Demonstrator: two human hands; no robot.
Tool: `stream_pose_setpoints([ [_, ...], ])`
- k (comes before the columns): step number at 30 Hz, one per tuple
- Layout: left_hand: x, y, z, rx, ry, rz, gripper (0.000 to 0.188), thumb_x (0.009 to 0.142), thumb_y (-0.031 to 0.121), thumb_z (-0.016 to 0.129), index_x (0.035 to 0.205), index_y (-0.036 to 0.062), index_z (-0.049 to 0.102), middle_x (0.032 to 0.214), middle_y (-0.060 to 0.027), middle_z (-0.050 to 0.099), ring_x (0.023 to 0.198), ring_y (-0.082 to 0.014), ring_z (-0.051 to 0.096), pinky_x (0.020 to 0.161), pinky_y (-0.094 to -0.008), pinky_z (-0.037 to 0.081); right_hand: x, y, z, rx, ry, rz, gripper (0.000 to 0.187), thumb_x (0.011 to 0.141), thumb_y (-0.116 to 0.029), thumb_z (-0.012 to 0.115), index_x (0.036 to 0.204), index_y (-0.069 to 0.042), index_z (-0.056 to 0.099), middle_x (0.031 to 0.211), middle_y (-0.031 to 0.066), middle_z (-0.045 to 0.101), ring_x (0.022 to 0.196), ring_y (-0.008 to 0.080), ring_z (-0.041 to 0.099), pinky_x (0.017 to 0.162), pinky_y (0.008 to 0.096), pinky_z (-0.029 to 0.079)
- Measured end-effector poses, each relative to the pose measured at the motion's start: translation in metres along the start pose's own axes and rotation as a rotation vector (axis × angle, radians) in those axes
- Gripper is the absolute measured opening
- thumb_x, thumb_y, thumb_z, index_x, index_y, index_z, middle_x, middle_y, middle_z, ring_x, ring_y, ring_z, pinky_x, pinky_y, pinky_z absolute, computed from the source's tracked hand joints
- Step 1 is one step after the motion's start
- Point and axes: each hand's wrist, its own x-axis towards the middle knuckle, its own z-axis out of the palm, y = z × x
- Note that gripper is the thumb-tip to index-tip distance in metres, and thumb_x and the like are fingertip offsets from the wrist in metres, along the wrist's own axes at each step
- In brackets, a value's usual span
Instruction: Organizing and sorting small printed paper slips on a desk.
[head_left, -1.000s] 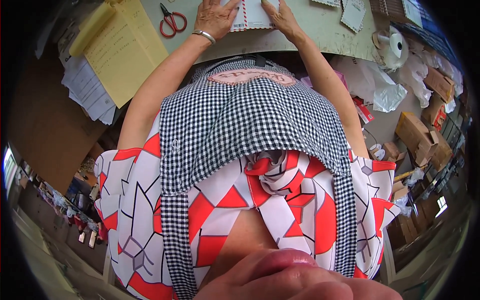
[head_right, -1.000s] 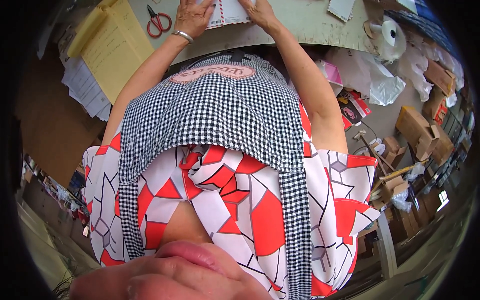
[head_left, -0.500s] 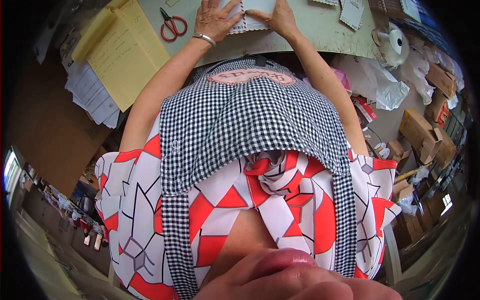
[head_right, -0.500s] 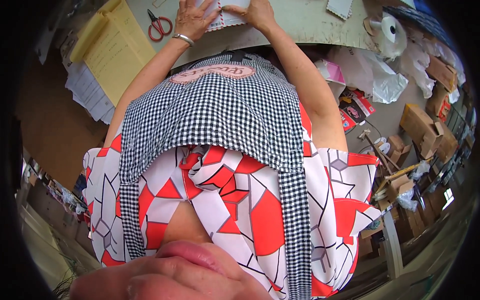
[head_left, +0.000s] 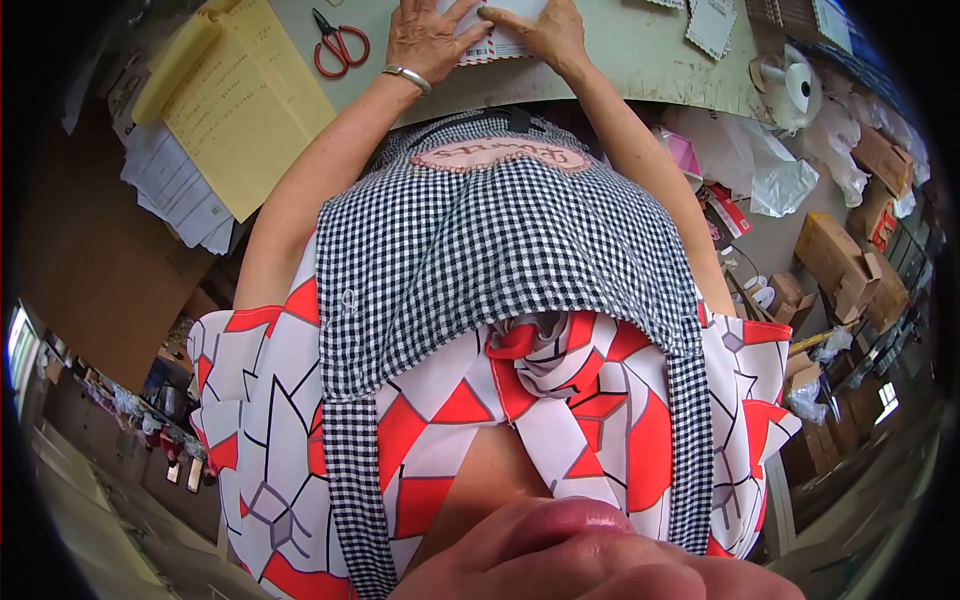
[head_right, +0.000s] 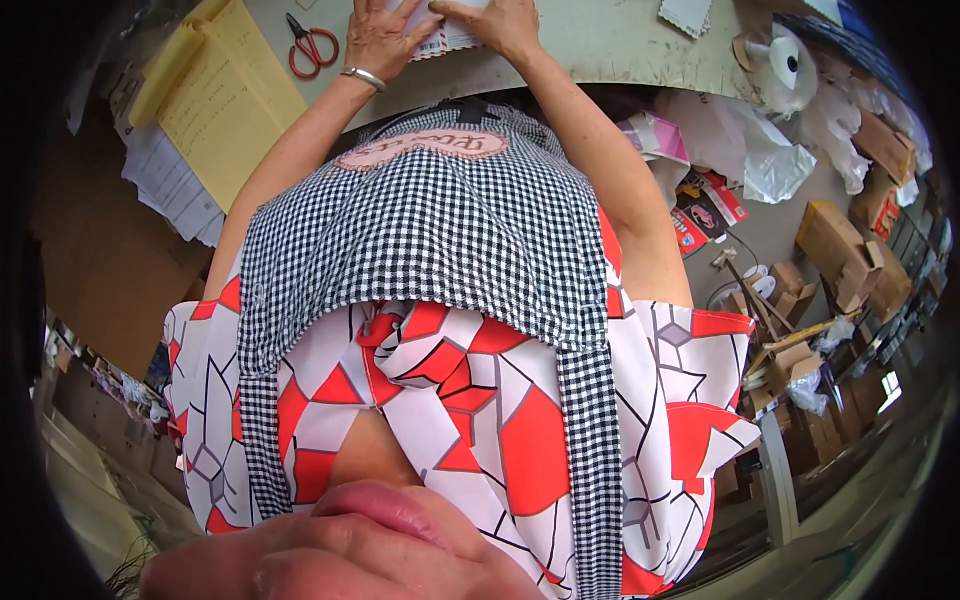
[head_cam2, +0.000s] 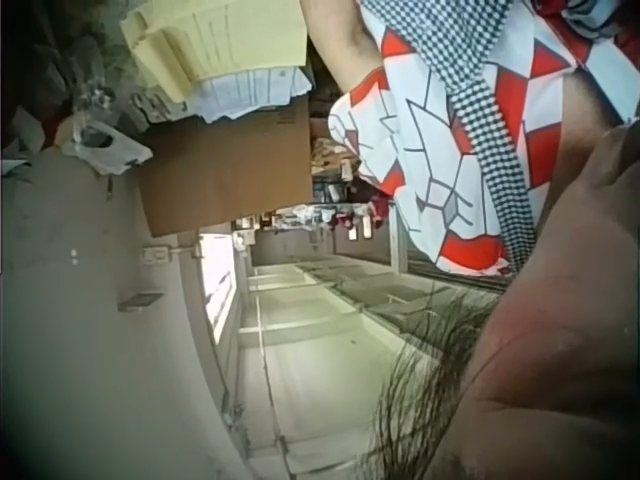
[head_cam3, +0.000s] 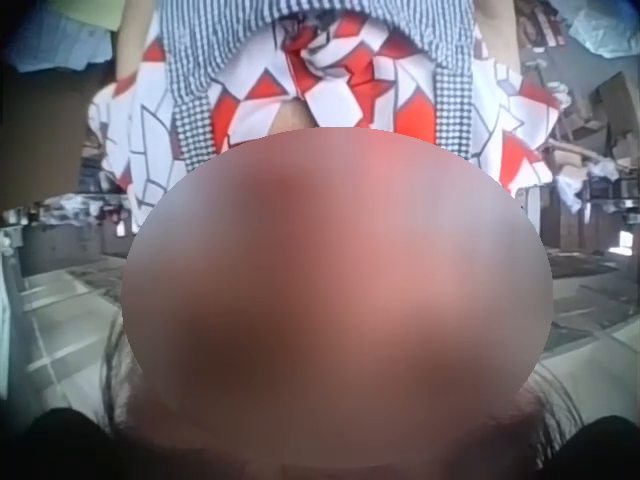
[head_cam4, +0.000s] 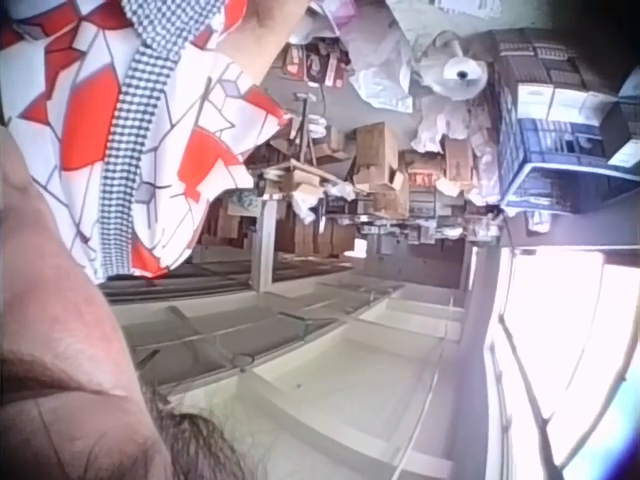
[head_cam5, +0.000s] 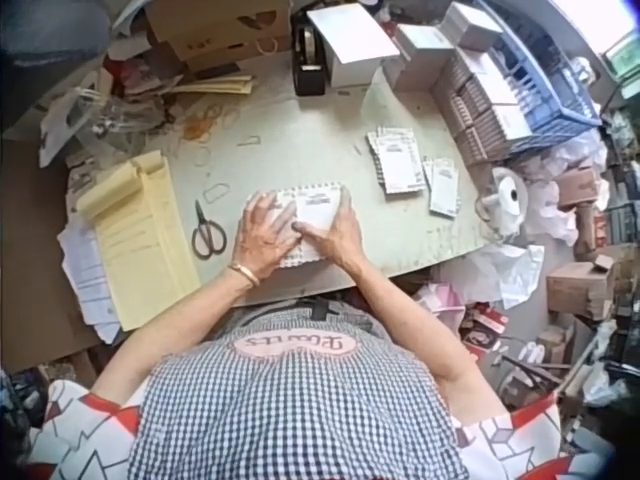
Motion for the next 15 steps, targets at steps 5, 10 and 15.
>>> stream_pose_setpoints([
  [5, 0.001, 0.009, -0.007, 0.385, -0.168, -0.026, 0.057, 0.079, 0.044, 0.059, 0.127, 0.0146, 0.052, 0.134, -0.0169, 0.035, 0.127, -0.0362, 0.027, 0.107, -0.0445, 0.025, -0.002, -0.002, -0.004, 0.047, -0.009, 0.014, 0.108, 0.059, -0.038, 0.083, 0.135, 0.009, 0.022, 0.114, 0.0298, 0.054, 0.107, 0.0399, 0.054, 0.091, 0.0414, 0.044],
  [10, 0.000, 0.008, -0.005, -0.038, -0.063, -0.057, 0.060, 0.077, 0.047, 0.061, 0.127, 0.0150, 0.052, 0.135, -0.0168, 0.034, 0.127, -0.0361, 0.026, 0.107, -0.0452, 0.024, -0.002, 0.005, -0.002, 0.057, 0.008, -0.028, 0.106, 0.061, -0.036, 0.082, 0.136, 0.008, 0.021, 0.114, 0.0295, 0.054, 0.107, 0.0394, 0.054, 0.091, 0.0409, 0.044],
  [15, 0.006, 0.017, -0.010, 0.342, -0.228, -0.103, 0.063, 0.075, 0.048, 0.062, 0.127, 0.0147, 0.053, 0.134, -0.0173, 0.035, 0.127, -0.0367, 0.027, 0.107, -0.0453, 0.025, -0.001, 0.012, 0.000, 0.076, 0.003, -0.041, 0.104, 0.062, -0.035, 0.081, 0.136, 0.008, 0.021, 0.114, 0.0292, 0.055, 0.107, 0.0390, 0.055, 0.091, 0.0403, 0.044],
])
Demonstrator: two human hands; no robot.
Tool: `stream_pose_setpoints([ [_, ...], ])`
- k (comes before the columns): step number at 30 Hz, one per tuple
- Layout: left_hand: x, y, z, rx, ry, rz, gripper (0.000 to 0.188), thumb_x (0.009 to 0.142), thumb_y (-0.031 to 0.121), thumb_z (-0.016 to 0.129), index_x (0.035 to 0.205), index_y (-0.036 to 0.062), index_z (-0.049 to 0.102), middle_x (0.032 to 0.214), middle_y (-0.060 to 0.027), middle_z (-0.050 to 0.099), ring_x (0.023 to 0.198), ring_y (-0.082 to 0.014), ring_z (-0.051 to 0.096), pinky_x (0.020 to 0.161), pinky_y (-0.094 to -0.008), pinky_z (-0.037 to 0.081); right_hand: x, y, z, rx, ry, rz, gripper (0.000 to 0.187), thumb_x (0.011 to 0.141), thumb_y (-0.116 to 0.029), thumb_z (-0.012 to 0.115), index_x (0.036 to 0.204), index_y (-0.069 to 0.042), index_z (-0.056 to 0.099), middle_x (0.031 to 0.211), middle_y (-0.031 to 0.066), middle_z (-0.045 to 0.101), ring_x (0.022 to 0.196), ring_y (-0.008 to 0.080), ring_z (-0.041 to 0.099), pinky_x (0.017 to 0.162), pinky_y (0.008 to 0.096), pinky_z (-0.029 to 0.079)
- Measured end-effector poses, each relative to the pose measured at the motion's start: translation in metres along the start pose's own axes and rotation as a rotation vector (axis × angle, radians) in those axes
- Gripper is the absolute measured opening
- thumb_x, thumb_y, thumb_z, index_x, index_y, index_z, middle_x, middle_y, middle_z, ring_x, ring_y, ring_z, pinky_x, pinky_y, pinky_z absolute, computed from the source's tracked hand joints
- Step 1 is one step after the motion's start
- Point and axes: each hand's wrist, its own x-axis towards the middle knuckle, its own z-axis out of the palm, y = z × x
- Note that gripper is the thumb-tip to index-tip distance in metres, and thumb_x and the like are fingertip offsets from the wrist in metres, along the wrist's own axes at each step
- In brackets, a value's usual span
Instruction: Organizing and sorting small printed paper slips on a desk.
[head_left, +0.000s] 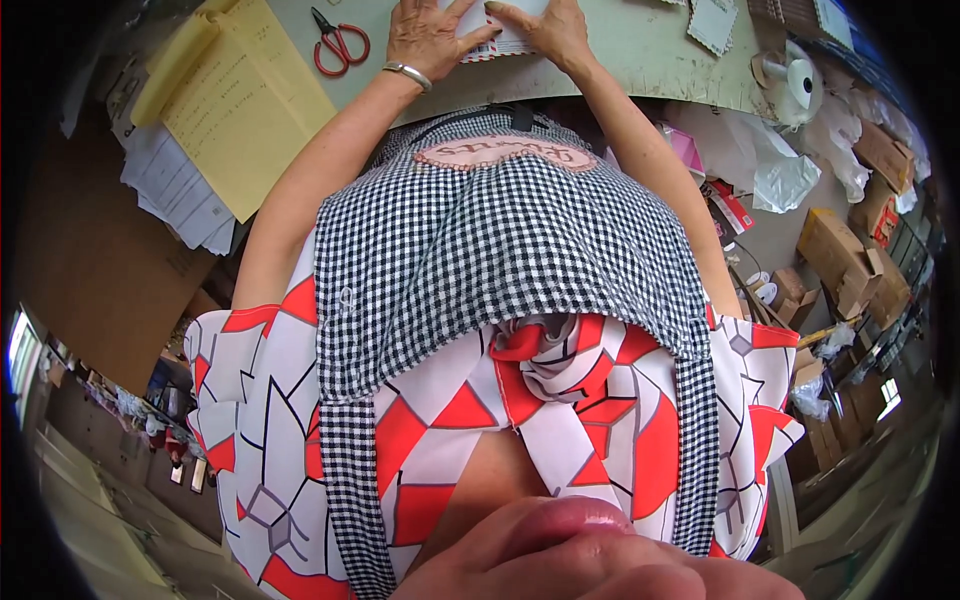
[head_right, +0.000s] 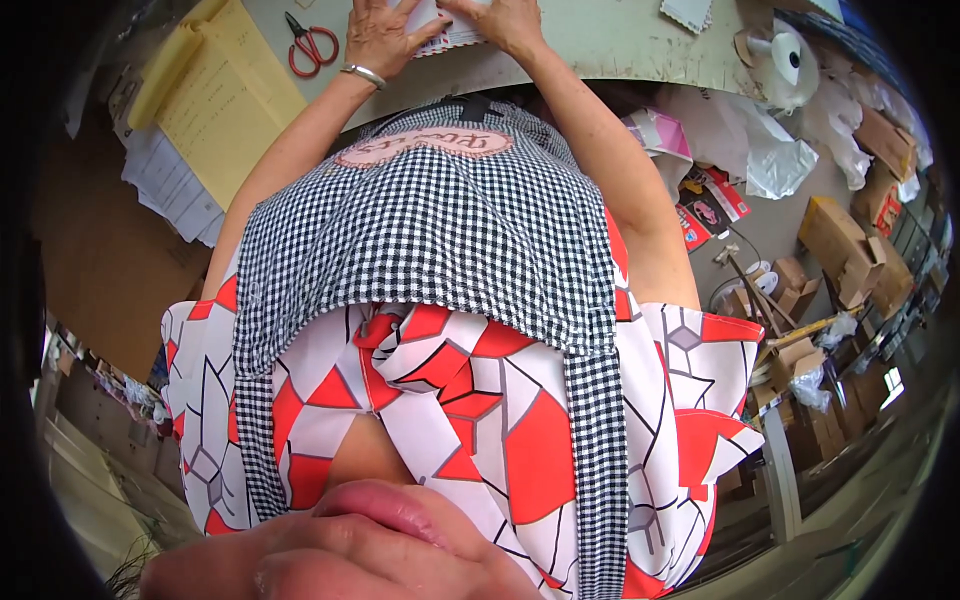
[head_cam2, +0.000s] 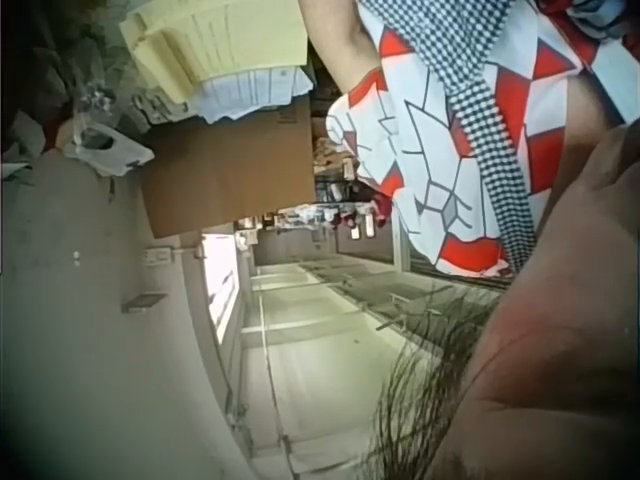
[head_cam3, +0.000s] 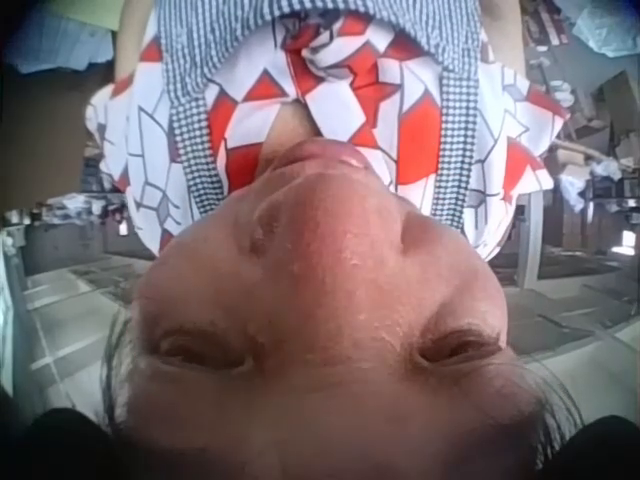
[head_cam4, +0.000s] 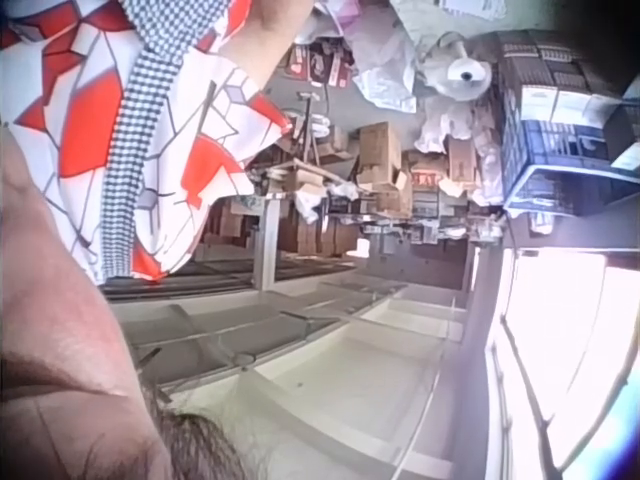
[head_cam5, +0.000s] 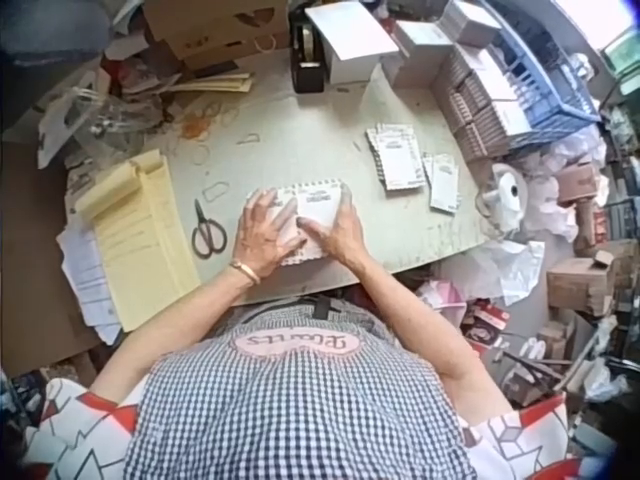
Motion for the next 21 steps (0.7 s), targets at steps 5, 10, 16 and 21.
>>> stream_pose_setpoints([
  [5, 0.001, -0.001, 0.004, 0.003, 0.030, 0.027, 0.062, 0.074, 0.047, 0.063, 0.126, 0.0145, 0.053, 0.132, -0.0178, 0.036, 0.126, -0.0369, 0.028, 0.106, -0.0457, 0.026, 0.004, 0.009, 0.003, 0.002, -0.012, 0.022, 0.108, 0.060, -0.036, 0.083, 0.136, 0.008, 0.020, 0.113, 0.0291, 0.056, 0.105, 0.0390, 0.056, 0.089, 0.0405, 0.046],
  [10, 0.001, -0.002, 0.006, 0.009, 0.022, 0.029, 0.061, 0.074, 0.046, 0.064, 0.125, 0.0151, 0.054, 0.132, -0.0176, 0.037, 0.125, -0.0369, 0.029, 0.105, -0.0458, 0.027, 0.003, -0.008, -0.004, -0.027, -0.033, 0.052, 0.114, 0.055, -0.039, 0.085, 0.136, 0.007, 0.020, 0.112, 0.0288, 0.056, 0.105, 0.0389, 0.056, 0.089, 0.0411, 0.046],
  [16, 0.001, -0.003, 0.007, -0.024, 0.025, 0.007, 0.060, 0.074, 0.045, 0.064, 0.124, 0.0153, 0.054, 0.132, -0.0175, 0.037, 0.125, -0.0371, 0.029, 0.105, -0.0463, 0.028, 0.003, -0.001, -0.001, 0.005, -0.024, 0.047, 0.112, 0.055, -0.039, 0.084, 0.135, 0.007, 0.021, 0.111, 0.0280, 0.057, 0.104, 0.0382, 0.057, 0.088, 0.0407, 0.047],
  [21, 0.004, 0.000, 0.006, -0.022, 0.025, 0.015, 0.060, 0.074, 0.046, 0.064, 0.124, 0.0148, 0.054, 0.132, -0.0178, 0.037, 0.125, -0.0374, 0.030, 0.104, -0.0465, 0.029, 0.005, 0.007, 0.000, 0.005, -0.006, 0.042, 0.108, 0.057, -0.037, 0.084, 0.134, 0.007, 0.022, 0.111, 0.0273, 0.057, 0.104, 0.0370, 0.057, 0.088, 0.0403, 0.047],
])
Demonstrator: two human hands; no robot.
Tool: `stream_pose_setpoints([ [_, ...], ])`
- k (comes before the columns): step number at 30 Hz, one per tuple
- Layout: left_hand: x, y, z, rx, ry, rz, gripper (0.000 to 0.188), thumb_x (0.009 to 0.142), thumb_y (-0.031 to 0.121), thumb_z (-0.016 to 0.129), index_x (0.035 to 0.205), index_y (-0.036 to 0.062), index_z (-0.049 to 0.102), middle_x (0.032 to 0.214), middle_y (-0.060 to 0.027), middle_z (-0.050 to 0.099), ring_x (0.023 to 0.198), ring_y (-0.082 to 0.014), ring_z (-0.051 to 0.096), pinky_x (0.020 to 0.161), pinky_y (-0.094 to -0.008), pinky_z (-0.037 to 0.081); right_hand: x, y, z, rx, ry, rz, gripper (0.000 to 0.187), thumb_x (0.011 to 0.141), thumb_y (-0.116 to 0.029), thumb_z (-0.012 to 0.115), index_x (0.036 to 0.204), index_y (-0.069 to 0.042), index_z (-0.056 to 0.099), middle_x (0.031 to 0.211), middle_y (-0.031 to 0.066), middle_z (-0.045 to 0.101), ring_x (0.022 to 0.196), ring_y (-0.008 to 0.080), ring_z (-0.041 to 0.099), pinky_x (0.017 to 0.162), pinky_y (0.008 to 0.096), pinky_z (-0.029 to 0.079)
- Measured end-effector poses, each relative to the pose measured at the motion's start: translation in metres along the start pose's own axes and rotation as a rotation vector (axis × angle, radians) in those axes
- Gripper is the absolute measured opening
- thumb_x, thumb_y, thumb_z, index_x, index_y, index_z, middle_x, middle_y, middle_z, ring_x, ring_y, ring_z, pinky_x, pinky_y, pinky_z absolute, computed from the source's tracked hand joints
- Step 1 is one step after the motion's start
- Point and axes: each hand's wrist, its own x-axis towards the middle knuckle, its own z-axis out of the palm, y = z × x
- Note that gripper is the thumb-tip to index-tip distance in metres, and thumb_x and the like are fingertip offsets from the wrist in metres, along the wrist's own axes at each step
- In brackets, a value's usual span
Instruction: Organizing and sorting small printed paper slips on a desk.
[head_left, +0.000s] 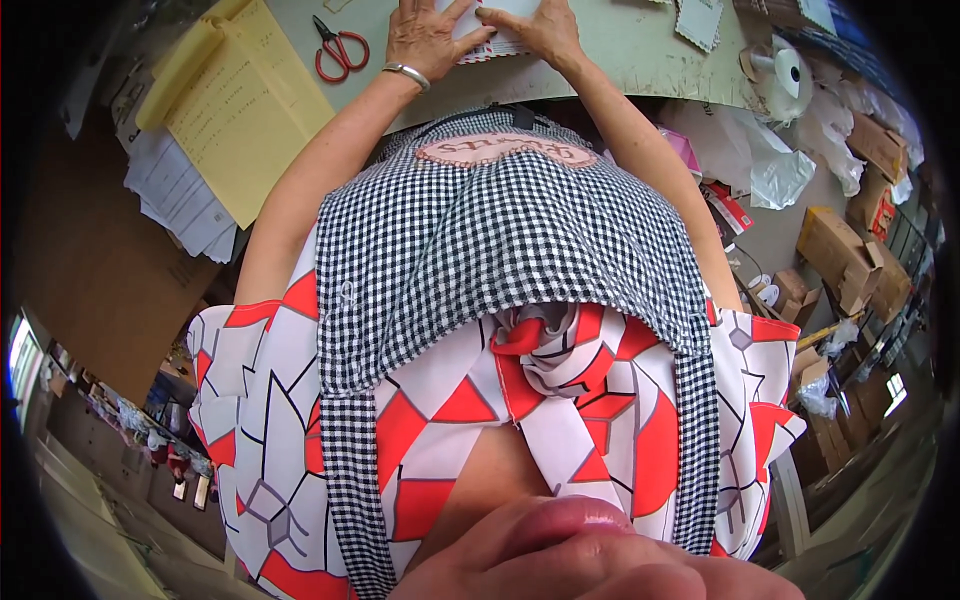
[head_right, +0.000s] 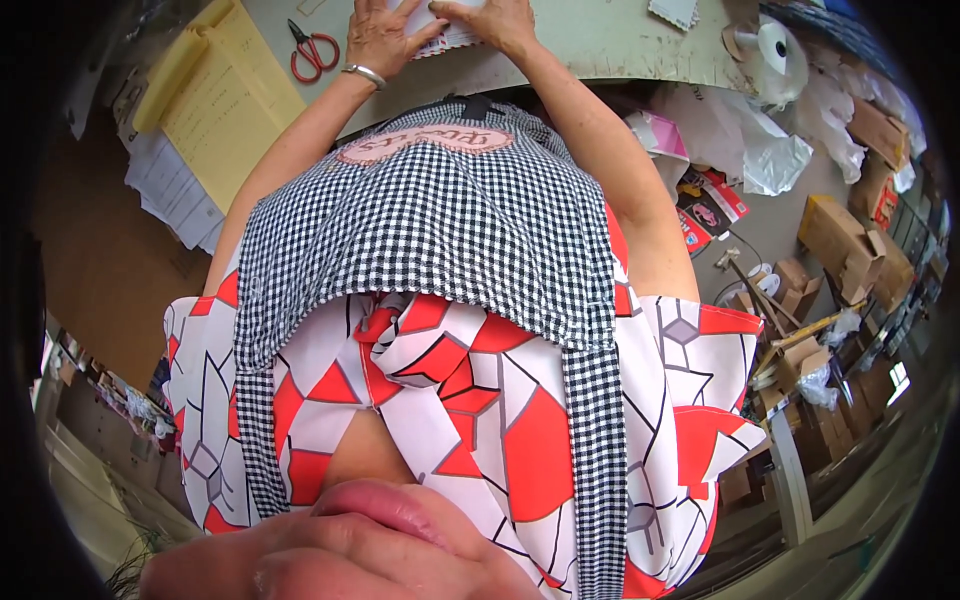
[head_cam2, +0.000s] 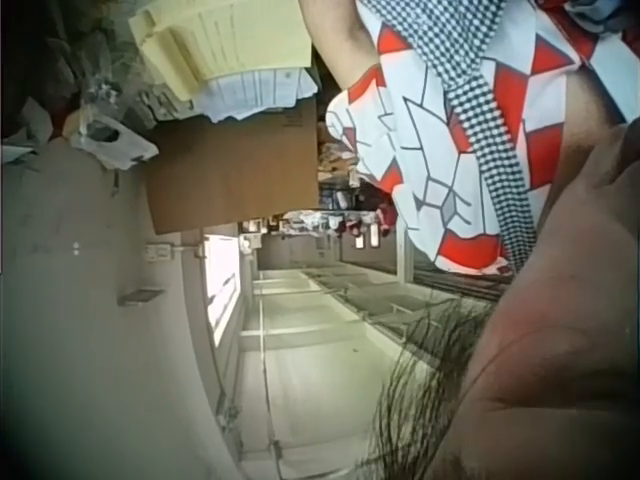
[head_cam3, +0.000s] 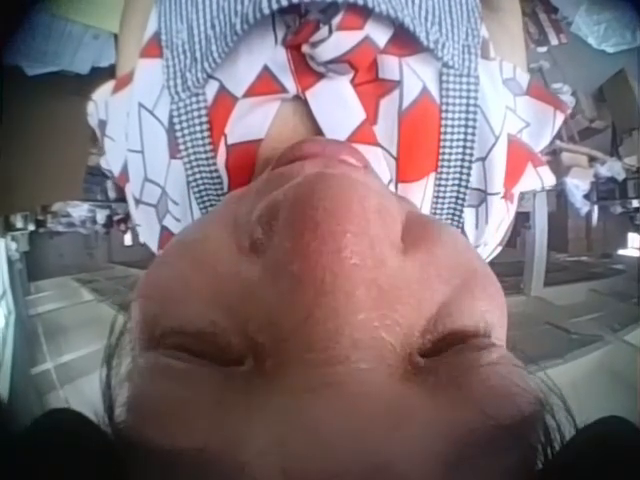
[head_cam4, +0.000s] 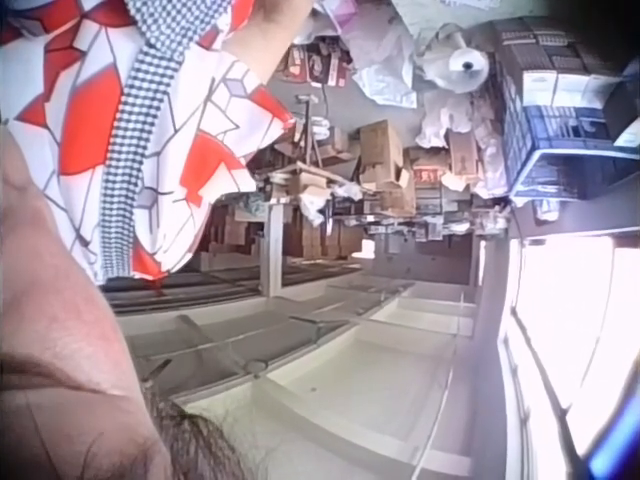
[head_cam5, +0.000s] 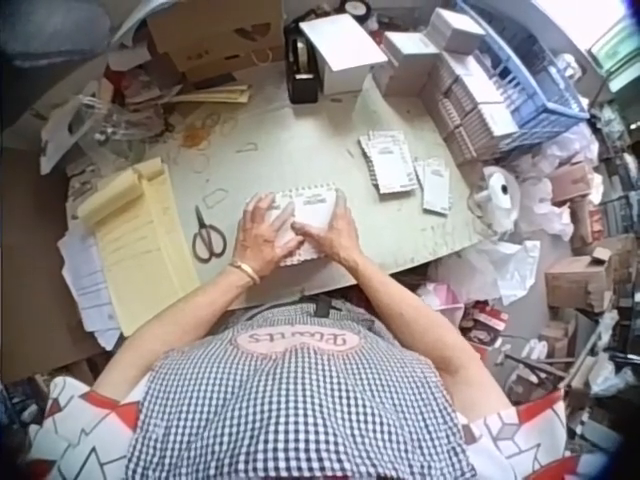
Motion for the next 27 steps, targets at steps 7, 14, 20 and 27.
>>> stream_pose_setpoints([
  [7, 0.001, -0.001, 0.001, 0.013, 0.017, -0.002, 0.060, 0.074, 0.047, 0.063, 0.124, 0.0148, 0.054, 0.132, -0.0178, 0.037, 0.125, -0.0373, 0.030, 0.103, -0.0465, 0.030, 0.008, 0.008, 0.001, 0.036, -0.069, -0.028, 0.103, 0.061, -0.033, 0.082, 0.134, 0.007, 0.020, 0.112, 0.0266, 0.057, 0.105, 0.0367, 0.057, 0.089, 0.0399, 0.047],
  [14, 0.002, -0.004, 0.005, -0.173, 0.015, -0.016, 0.062, 0.075, 0.048, 0.061, 0.126, 0.0153, 0.053, 0.134, -0.0192, 0.037, 0.125, -0.0374, 0.030, 0.104, -0.0470, 0.029, 0.017, 0.019, 0.000, -0.002, -0.125, -0.026, 0.106, 0.062, -0.034, 0.082, 0.135, 0.008, 0.017, 0.117, 0.0286, 0.054, 0.109, 0.0378, 0.054, 0.092, 0.0397, 0.045],
  [20, 0.004, -0.001, 0.008, 0.047, -0.036, -0.016, 0.062, 0.074, 0.048, 0.061, 0.126, 0.0159, 0.052, 0.134, -0.0194, 0.037, 0.126, -0.0375, 0.029, 0.103, -0.0475, 0.030, 0.014, 0.006, -0.003, -0.155, -0.089, 0.042, 0.125, 0.055, -0.043, 0.084, 0.139, 0.009, 0.009, 0.124, 0.0314, 0.047, 0.115, 0.0394, 0.049, 0.096, 0.0404, 0.041],
  [27, 0.009, 0.009, 0.013, -0.325, -0.018, -0.030, 0.059, 0.075, 0.048, 0.061, 0.125, 0.0180, 0.053, 0.135, -0.0167, 0.036, 0.127, -0.0361, 0.029, 0.102, -0.0469, 0.031, 0.019, 0.009, -0.018, -0.212, -0.080, -0.019, 0.127, 0.054, -0.045, 0.084, 0.140, 0.008, 0.007, 0.119, 0.0350, 0.046, 0.111, 0.0446, 0.048, 0.095, 0.0433, 0.041],
])
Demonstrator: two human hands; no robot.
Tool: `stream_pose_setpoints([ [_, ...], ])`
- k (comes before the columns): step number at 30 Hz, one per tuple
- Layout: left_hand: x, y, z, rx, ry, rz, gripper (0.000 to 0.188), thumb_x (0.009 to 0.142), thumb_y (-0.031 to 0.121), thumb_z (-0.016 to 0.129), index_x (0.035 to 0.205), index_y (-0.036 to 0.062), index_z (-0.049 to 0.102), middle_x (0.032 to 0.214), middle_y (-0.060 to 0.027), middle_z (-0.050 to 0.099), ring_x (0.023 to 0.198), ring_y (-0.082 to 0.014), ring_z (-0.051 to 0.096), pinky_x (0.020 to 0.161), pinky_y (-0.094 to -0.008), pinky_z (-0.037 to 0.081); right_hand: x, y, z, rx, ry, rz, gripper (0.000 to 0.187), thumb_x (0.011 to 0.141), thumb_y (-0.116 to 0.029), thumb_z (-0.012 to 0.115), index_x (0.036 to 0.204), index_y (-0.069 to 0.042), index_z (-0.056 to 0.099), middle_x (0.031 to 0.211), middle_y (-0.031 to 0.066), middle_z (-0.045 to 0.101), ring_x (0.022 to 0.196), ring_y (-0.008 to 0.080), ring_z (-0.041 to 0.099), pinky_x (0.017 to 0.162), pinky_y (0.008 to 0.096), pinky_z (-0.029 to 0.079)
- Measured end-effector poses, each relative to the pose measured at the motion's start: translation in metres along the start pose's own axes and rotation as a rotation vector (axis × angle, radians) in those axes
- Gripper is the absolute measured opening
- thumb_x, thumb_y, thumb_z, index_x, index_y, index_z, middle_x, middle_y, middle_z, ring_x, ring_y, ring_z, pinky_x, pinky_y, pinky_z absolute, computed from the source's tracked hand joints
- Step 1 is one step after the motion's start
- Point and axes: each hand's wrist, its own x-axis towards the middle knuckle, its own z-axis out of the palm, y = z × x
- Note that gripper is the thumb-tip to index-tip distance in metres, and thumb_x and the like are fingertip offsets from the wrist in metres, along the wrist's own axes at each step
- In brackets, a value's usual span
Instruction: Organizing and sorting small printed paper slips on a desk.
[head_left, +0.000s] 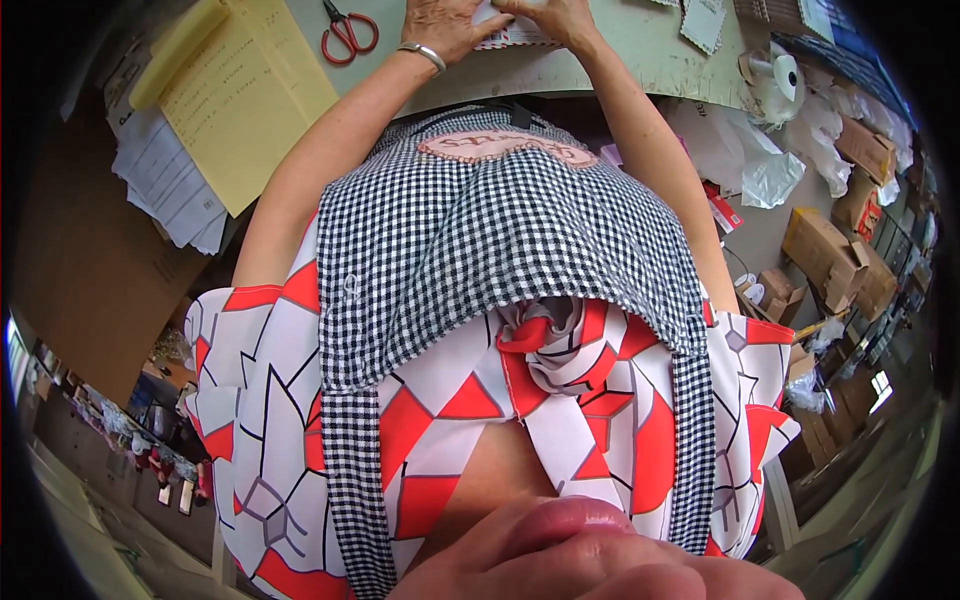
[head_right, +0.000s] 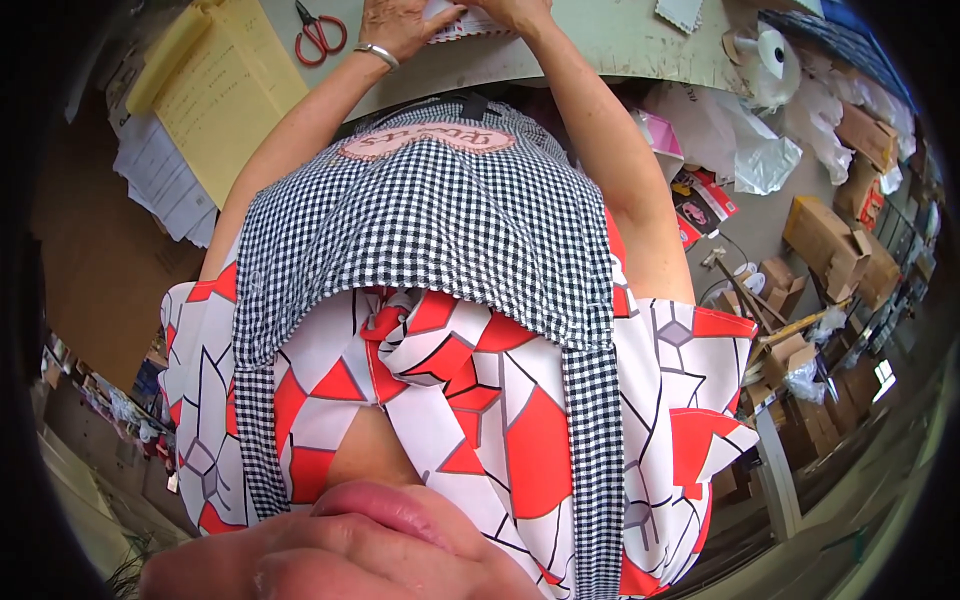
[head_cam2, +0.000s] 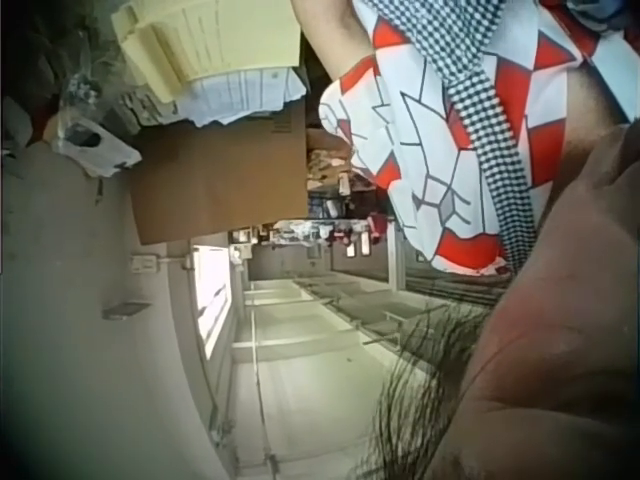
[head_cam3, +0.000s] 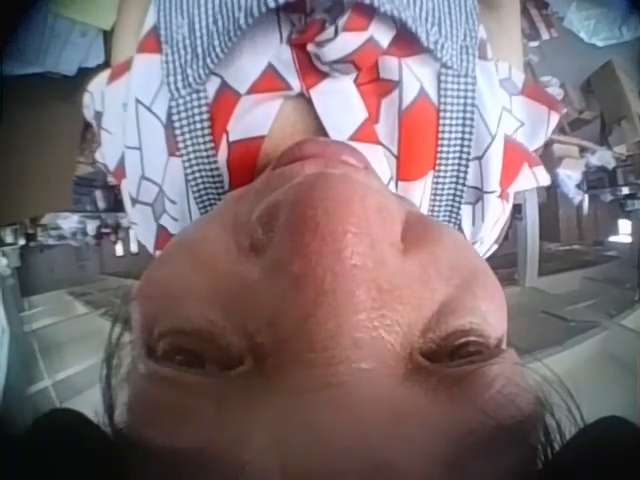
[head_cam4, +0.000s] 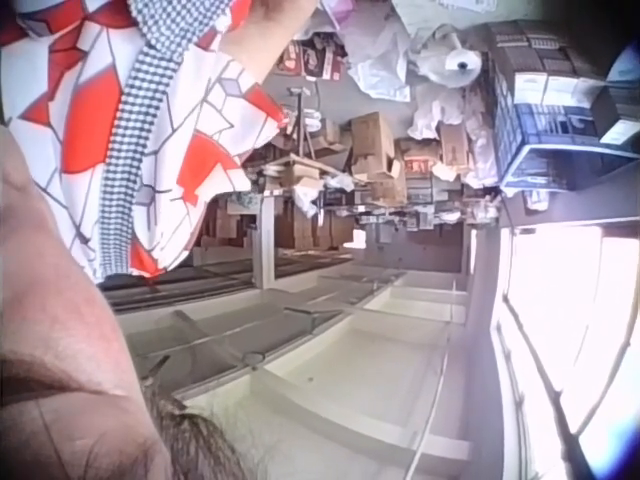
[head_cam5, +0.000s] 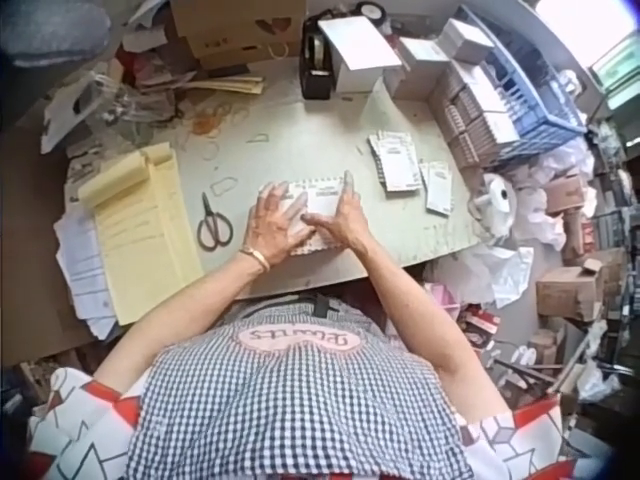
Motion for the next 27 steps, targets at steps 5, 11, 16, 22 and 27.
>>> stream_pose_setpoints([
  [5, -0.002, -0.007, -0.003, 0.114, 0.012, -0.011, 0.056, 0.076, 0.046, 0.060, 0.124, 0.0176, 0.055, 0.135, -0.0174, 0.037, 0.127, -0.0368, 0.028, 0.103, -0.0469, 0.030, 0.002, -0.011, -0.014, 0.135, -0.113, -0.015, 0.126, 0.055, -0.045, 0.084, 0.140, 0.009, 0.007, 0.119, 0.0350, 0.046, 0.111, 0.0448, 0.048, 0.095, 0.0429, 0.041],
  [11, 0.010, 0.015, 0.006, 0.269, -0.021, 0.041, 0.052, 0.077, 0.042, 0.060, 0.122, 0.0172, 0.056, 0.134, -0.0181, 0.038, 0.126, -0.0382, 0.029, 0.104, -0.0471, 0.030, 0.007, 0.029, -0.004, -0.081, 0.035, -0.068, 0.125, 0.056, -0.046, 0.083, 0.139, 0.008, 0.008, 0.120, 0.0347, 0.046, 0.111, 0.0443, 0.048, 0.096, 0.0432, 0.040],
  [16, 0.003, -0.004, 0.015, 0.192, 0.022, 0.059, 0.051, 0.078, 0.042, 0.059, 0.123, 0.0179, 0.055, 0.134, -0.0185, 0.038, 0.126, -0.0383, 0.030, 0.102, -0.0489, 0.032, -0.017, -0.023, -0.036, 0.004, -0.081, 0.002, 0.120, 0.058, -0.053, 0.079, 0.140, 0.007, 0.014, 0.115, 0.0302, 0.049, 0.109, 0.0429, 0.047, 0.094, 0.0472, 0.039],
  [22, 0.012, 0.018, 0.014, 0.300, -0.034, 0.017, 0.050, 0.079, 0.043, 0.058, 0.121, 0.0181, 0.056, 0.135, -0.0180, 0.039, 0.126, -0.0389, 0.031, 0.100, -0.0501, 0.034, -0.022, -0.016, -0.024, -0.288, 0.050, -0.065, 0.076, 0.069, -0.047, 0.072, 0.118, 0.004, 0.045, 0.107, 0.0241, 0.054, 0.104, 0.0399, 0.049, 0.088, 0.0496, 0.039],
  [27, 0.014, 0.026, 0.018, 0.300, -0.057, -0.011, 0.049, 0.079, 0.044, 0.057, 0.121, 0.0185, 0.056, 0.135, -0.0172, 0.039, 0.126, -0.0381, 0.030, 0.099, -0.0504, 0.034, -0.005, 0.008, -0.015, -0.541, 0.049, -0.086, 0.054, 0.070, -0.042, 0.072, 0.099, 0.000, 0.054, 0.101, 0.0202, 0.057, 0.100, 0.0377, 0.051, 0.084, 0.0486, 0.042],
])
